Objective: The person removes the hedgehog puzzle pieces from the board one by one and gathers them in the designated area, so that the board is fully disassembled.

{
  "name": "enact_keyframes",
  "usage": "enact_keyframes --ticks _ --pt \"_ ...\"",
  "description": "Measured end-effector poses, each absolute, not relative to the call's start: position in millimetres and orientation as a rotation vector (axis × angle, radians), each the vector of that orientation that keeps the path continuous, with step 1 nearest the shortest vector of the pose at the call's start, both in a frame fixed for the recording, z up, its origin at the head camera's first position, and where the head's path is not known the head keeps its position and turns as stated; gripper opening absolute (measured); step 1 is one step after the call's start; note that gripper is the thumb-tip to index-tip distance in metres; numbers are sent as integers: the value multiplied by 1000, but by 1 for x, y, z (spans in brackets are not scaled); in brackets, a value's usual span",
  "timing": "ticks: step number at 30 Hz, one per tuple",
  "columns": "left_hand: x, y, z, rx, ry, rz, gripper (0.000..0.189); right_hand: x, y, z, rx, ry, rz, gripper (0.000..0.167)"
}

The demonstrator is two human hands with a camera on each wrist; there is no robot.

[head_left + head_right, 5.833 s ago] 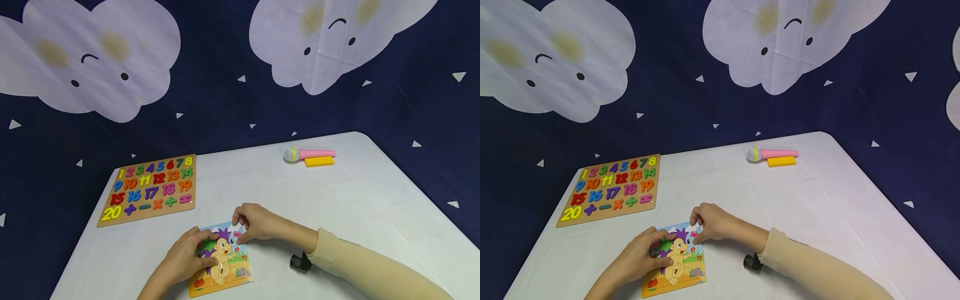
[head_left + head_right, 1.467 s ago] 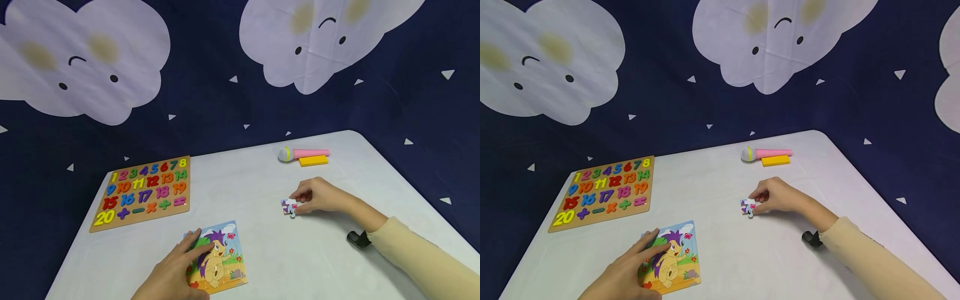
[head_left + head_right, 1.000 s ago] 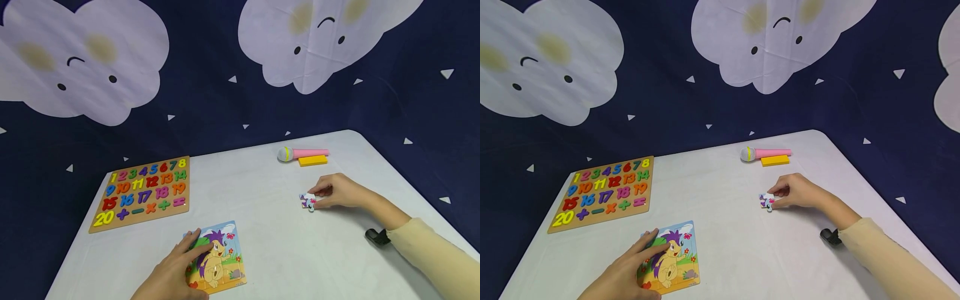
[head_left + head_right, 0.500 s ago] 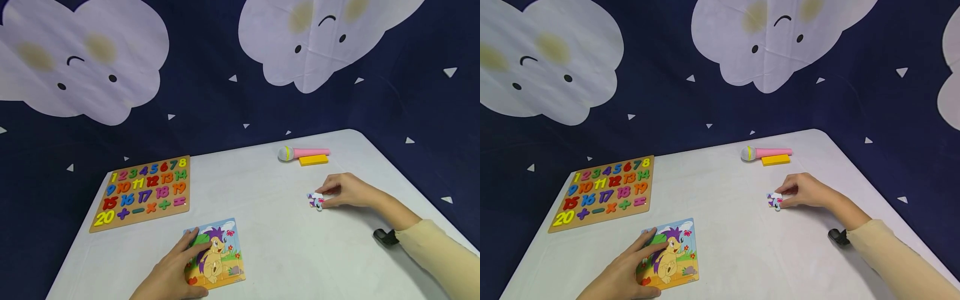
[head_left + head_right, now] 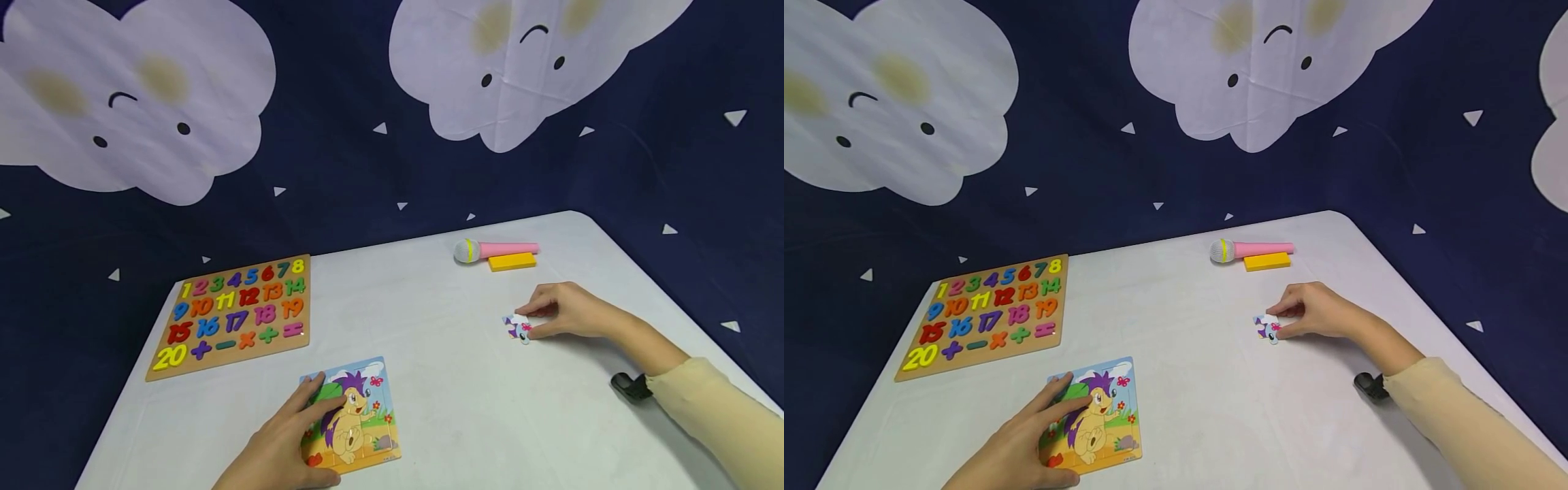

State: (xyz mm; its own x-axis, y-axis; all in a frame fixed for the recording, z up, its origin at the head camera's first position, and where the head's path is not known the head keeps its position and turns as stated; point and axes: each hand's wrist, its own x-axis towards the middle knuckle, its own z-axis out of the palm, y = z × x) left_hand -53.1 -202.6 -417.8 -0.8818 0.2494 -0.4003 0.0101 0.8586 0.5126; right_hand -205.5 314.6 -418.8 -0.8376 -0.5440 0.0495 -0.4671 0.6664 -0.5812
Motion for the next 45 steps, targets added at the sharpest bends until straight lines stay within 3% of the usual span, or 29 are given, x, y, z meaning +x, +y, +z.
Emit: enact_keyframes --ticks 14,18,27,40,45 --pt "-51 -204 -417 229 2597 691 97 -205 309 -414 -676 2700 -867 53" --pt "-51 -204 -417 248 2606 685 96 -203 298 -409 -651 2712 -917 49" --pt "-52 -202 -417 242 2640 673 95 -185 220 -396 -793 2717 -1004 30" --pt "-53 -201 -417 231 2640 672 95 -157 108 -402 -939 2467 -1142 26" --pt "-54 -202 -415 215 2669 705 81 -153 87 -404 -909 2363 -1229 25"
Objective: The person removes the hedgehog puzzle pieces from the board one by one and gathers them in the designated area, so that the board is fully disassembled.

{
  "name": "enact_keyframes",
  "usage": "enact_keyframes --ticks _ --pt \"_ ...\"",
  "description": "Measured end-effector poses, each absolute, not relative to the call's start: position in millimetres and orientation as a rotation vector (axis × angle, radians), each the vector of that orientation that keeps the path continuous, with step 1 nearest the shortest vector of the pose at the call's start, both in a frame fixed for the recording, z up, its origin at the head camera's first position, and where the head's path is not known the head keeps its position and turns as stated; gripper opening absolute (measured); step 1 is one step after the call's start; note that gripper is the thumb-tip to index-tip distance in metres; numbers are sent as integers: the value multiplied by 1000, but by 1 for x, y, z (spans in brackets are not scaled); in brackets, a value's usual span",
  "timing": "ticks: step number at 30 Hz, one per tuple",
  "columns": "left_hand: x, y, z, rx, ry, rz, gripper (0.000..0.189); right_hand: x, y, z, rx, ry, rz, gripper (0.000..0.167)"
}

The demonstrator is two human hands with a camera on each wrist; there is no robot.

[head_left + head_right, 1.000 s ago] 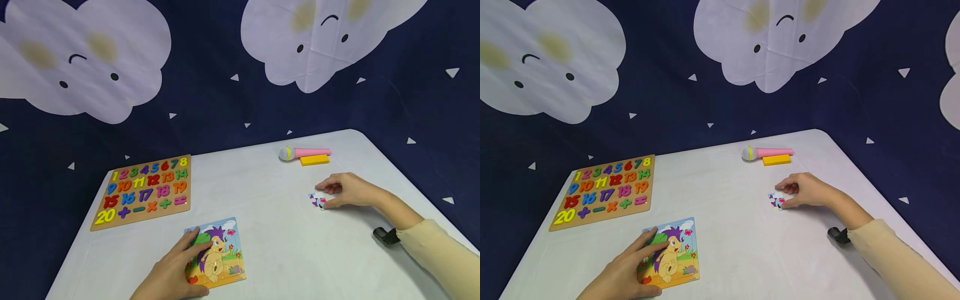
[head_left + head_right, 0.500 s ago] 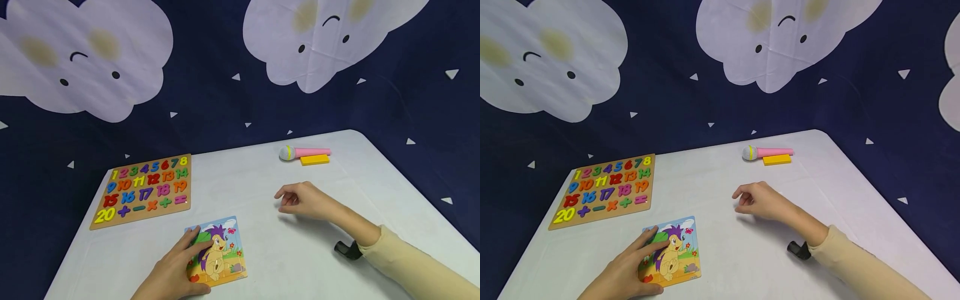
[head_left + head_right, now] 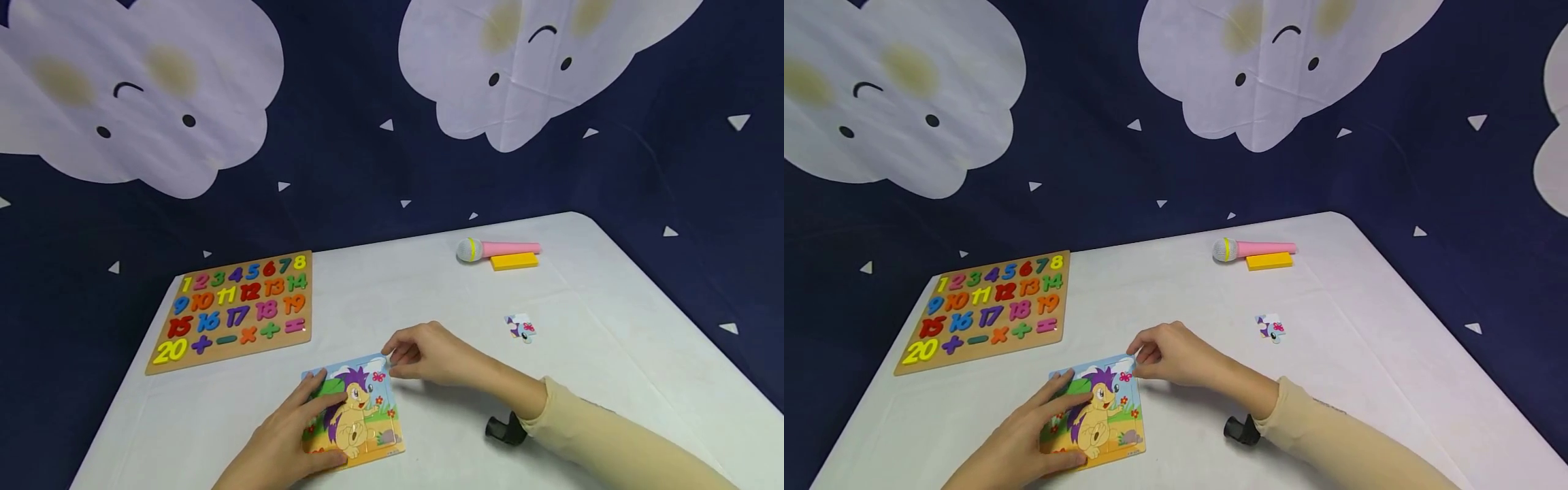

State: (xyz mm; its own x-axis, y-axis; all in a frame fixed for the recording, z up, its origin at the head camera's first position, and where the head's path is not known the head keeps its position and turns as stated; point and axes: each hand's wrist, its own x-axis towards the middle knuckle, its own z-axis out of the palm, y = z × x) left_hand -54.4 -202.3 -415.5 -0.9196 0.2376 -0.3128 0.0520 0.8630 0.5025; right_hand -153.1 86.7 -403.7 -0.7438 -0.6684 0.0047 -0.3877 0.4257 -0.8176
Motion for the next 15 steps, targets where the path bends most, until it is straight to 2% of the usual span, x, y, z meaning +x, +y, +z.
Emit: enact_keyframes --ticks 4,15 --pt "-58 -203 -415 100 2730 684 71 -150 73 -407 -886 2343 -1244 27" --pt "-63 -204 -418 38 2751 698 84 -141 48 -414 -886 2321 -1233 32"
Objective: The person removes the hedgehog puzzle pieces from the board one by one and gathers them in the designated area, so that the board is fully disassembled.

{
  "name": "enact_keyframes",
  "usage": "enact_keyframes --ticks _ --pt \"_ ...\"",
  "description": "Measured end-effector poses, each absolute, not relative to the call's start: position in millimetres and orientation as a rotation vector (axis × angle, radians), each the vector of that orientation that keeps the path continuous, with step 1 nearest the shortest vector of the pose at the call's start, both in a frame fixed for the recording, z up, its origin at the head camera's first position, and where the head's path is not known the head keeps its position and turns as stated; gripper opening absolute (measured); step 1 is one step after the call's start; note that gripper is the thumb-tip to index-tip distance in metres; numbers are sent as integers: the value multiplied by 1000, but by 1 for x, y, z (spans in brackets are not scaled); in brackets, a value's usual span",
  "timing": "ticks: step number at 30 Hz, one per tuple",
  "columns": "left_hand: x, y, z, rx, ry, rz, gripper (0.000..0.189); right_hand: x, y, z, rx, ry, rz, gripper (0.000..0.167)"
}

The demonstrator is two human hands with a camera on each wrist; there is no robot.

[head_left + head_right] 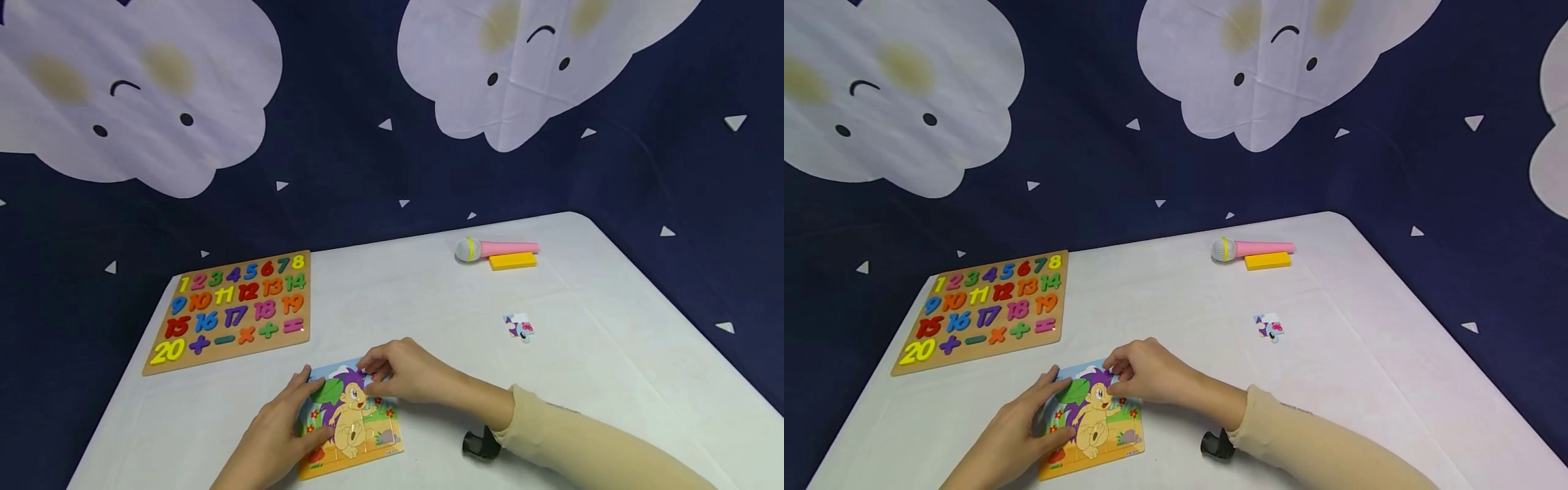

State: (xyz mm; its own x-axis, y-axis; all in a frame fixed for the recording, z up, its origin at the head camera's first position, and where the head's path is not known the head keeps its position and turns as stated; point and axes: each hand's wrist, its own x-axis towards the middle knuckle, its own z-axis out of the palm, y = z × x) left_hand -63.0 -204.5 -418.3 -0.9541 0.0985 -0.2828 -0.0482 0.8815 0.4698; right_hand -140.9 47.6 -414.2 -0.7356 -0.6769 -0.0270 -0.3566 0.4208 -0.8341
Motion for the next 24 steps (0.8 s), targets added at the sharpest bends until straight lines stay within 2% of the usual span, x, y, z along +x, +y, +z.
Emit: enact_keyframes --ticks 24 --pt "-62 -205 -421 58 2753 767 75 -135 35 -418 -778 2396 -1247 29"
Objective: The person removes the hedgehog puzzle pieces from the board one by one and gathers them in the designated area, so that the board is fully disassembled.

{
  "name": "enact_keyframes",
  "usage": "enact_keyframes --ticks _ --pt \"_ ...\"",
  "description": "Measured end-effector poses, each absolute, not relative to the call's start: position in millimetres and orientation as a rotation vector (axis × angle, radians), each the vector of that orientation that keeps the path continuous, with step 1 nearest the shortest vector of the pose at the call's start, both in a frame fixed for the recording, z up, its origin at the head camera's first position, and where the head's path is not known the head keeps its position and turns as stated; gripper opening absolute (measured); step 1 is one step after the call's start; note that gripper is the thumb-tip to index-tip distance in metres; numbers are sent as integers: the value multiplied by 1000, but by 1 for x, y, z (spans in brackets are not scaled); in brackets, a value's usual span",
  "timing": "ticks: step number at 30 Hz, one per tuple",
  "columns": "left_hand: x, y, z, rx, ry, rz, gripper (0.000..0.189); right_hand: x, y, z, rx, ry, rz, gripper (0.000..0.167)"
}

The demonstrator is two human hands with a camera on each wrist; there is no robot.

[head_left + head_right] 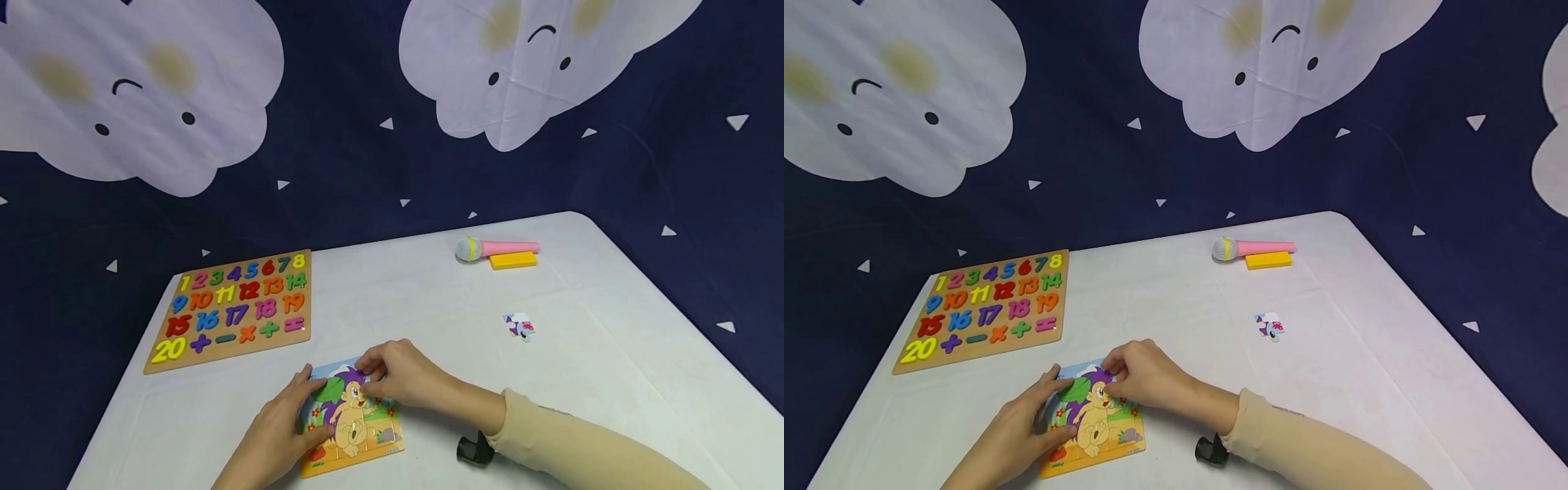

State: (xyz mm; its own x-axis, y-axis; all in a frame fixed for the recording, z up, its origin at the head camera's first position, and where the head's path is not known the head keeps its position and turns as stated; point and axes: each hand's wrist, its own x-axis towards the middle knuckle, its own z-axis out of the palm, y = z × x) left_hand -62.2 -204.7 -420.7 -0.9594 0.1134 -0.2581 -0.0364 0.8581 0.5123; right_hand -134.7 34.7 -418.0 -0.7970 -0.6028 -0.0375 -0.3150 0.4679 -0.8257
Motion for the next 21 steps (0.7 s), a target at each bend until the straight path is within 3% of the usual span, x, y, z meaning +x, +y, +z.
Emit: enact_keyframes --ticks 13,21 --pt "-62 -204 -420 70 2756 749 69 -141 23 -422 -642 2388 -1231 46" --pt "-62 -203 -420 64 2757 741 70 -142 19 -423 -651 2412 -1169 47"
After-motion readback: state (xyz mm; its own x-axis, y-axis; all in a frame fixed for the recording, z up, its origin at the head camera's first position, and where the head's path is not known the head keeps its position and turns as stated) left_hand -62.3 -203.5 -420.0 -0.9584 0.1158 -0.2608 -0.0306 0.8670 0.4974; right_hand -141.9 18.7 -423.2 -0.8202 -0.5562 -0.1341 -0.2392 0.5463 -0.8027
